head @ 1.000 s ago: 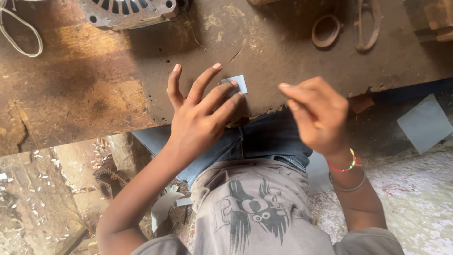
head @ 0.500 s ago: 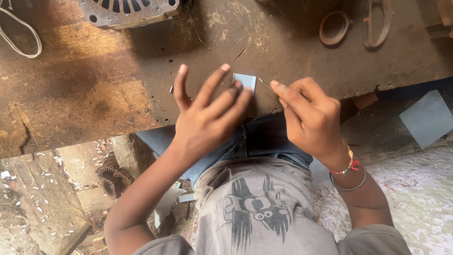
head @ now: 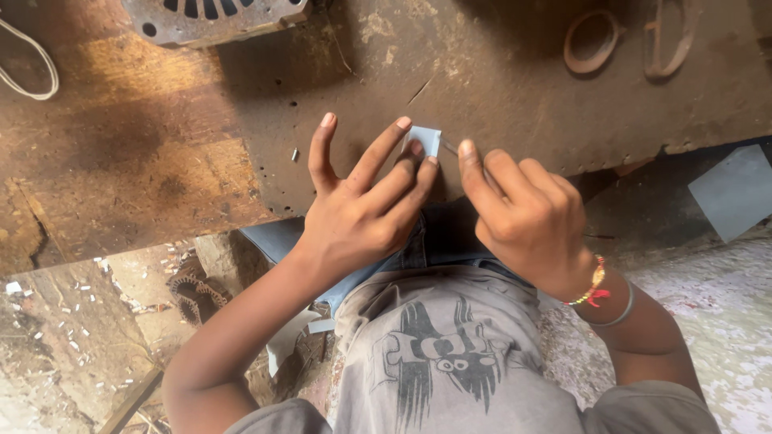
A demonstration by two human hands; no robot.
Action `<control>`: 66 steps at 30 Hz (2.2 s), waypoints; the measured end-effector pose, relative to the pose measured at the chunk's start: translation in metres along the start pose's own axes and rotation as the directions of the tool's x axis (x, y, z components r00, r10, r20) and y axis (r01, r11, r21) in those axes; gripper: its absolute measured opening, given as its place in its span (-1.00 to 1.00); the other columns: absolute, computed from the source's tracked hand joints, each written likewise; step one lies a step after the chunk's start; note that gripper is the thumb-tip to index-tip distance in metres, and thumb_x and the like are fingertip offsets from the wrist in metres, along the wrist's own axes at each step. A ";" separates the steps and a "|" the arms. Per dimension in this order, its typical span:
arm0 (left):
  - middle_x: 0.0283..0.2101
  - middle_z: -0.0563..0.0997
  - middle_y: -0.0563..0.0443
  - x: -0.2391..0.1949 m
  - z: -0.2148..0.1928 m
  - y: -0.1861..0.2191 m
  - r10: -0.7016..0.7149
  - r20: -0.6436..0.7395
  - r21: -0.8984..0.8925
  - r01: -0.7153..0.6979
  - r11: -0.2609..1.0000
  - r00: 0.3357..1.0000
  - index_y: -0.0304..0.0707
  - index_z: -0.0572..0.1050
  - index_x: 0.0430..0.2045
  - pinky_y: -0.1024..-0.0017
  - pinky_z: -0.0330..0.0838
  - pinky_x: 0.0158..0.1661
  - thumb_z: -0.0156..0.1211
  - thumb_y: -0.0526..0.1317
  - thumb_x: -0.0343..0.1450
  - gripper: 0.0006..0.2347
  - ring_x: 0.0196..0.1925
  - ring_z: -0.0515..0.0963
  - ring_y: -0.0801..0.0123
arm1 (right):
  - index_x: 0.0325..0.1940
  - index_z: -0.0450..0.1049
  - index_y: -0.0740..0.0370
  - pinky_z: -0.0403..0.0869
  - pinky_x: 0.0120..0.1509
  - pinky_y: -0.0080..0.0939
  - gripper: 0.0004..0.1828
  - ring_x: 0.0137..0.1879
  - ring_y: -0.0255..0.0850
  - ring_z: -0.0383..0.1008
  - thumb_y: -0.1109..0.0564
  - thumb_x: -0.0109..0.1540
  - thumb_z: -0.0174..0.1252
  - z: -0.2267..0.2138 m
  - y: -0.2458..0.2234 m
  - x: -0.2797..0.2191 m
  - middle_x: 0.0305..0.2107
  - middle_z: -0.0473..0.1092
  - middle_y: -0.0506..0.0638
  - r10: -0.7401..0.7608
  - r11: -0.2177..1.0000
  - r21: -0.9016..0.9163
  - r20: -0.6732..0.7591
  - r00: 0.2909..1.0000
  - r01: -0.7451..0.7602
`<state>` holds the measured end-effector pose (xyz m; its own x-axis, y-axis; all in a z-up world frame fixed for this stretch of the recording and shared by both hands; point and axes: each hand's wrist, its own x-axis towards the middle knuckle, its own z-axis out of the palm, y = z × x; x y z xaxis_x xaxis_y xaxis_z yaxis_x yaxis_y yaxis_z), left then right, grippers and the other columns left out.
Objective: The person inserts small white pieces of insulation paper into the slots of a motor stator by hand and using a thin metal tool to push them into place.
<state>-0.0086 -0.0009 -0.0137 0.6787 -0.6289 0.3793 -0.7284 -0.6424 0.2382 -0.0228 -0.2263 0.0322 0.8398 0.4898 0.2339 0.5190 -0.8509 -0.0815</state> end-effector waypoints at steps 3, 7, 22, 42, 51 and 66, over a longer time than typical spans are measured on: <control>0.07 0.54 0.07 0.000 0.003 0.003 0.027 0.027 0.185 -0.032 0.982 0.999 -0.25 0.58 0.24 -0.28 -0.42 0.48 0.27 -0.24 0.51 -0.64 0.48 0.39 0.30 | 0.08 0.60 0.36 0.34 -0.42 -0.27 -0.60 -0.44 -0.22 0.31 0.37 0.16 0.17 0.004 -0.005 0.000 -0.40 0.39 -0.04 -0.029 0.991 -0.130 0.003 1.000 0.029; 0.08 0.46 -0.06 0.009 0.004 0.004 -0.016 0.035 0.128 0.012 0.992 0.999 -0.30 0.57 0.23 -0.30 -0.45 0.38 0.27 -0.14 0.54 -0.62 0.44 0.33 0.15 | 0.01 0.61 0.35 0.28 -0.48 -0.38 -0.78 -0.46 -0.31 0.30 0.29 0.28 0.23 0.002 0.018 0.000 -0.39 0.43 -0.04 -0.320 0.933 -0.174 0.006 0.947 0.316; 0.20 0.46 -0.18 0.013 -0.015 0.004 -0.214 -0.032 -0.225 0.201 0.953 0.976 -0.11 0.64 0.03 -0.22 -0.21 0.45 0.37 -0.24 0.41 -0.71 0.44 0.31 0.01 | 0.12 0.57 0.32 0.41 -0.34 -0.13 -0.52 -0.39 -0.12 0.42 0.47 0.12 0.15 0.015 0.022 -0.064 -0.37 0.40 0.08 -0.077 0.936 0.326 -0.182 0.980 0.135; -0.09 0.53 0.17 -0.004 0.011 0.005 -0.151 -0.180 -0.059 0.142 0.988 0.972 -0.11 0.61 -0.02 -0.05 -0.14 0.42 0.40 -0.08 0.55 -0.78 0.20 0.56 0.26 | 0.19 0.57 0.33 0.38 -0.34 -0.15 -0.49 -0.38 -0.14 0.42 0.49 0.15 0.16 0.013 -0.003 -0.015 -0.31 0.38 0.07 0.128 0.966 0.241 -0.120 0.984 -0.096; -0.26 0.40 0.11 -0.010 0.015 -0.002 0.178 -0.133 0.213 -0.148 0.966 0.975 -0.09 0.60 0.25 -0.24 -0.22 0.41 0.26 -0.13 0.57 -0.67 0.26 0.51 0.34 | 0.23 0.56 0.30 0.42 -0.29 -0.16 -0.49 -0.33 -0.15 0.43 0.46 0.20 0.17 0.010 0.001 -0.015 -0.27 0.38 0.07 0.102 0.965 0.249 -0.085 0.991 -0.078; -0.32 0.37 0.05 -0.005 0.005 0.001 0.066 -0.066 0.018 -0.065 0.998 0.996 -0.31 0.63 0.13 -0.32 -0.13 0.43 0.17 -0.36 0.51 -0.71 0.35 0.53 0.29 | 0.13 0.59 0.33 0.35 -0.40 -0.23 -0.63 -0.40 -0.21 0.38 0.39 0.23 0.20 0.008 0.015 -0.011 -0.33 0.43 0.04 -0.118 0.984 0.129 -0.048 0.992 0.123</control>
<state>-0.0119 -0.0008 -0.0201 0.6214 -0.6398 0.4522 -0.7692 -0.6078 0.1972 -0.0227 -0.2432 0.0206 0.7641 0.5772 0.2881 0.6348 -0.7522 -0.1766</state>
